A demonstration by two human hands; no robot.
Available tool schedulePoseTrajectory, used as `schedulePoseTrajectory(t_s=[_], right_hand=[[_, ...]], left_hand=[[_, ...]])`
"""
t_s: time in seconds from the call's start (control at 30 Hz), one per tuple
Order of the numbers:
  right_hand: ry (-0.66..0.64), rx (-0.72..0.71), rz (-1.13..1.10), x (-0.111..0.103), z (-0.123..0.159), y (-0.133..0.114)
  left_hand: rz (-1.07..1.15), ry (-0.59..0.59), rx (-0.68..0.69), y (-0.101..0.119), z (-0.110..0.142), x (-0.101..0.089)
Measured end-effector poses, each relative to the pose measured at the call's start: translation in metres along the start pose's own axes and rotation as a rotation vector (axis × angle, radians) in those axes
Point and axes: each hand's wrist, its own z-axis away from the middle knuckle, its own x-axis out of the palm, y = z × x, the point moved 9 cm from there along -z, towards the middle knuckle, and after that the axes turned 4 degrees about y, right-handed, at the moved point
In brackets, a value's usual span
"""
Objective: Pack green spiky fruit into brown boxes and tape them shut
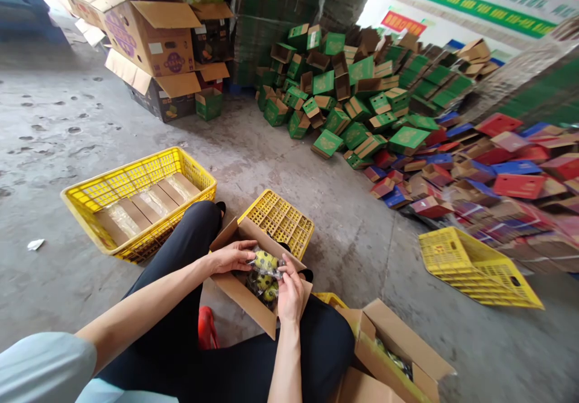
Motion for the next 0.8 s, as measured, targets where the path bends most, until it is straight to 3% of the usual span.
schedulePoseTrajectory(t_s=[0.13,0.4,0.6,0.8], right_hand=[[-0.006,0.099,-0.216,0.003,-0.002,0.01],[0.065,0.149,-0.185,-0.006,-0.005,0.031],[0.074,0.137,-0.168,-0.01,-0.007,0.038],[0.042,0.113,-0.089,-0.003,-0.003,0.025]], left_hand=[[-0.018,-0.024,0.048,0.004,0.001,0.003],[-0.052,-0.08,0.07,0.005,0.003,0.009],[-0.118,-0.245,0.039,-0.002,0.006,0.026],[-0.184,-0.198,0.062,-0.002,0.005,0.023]])
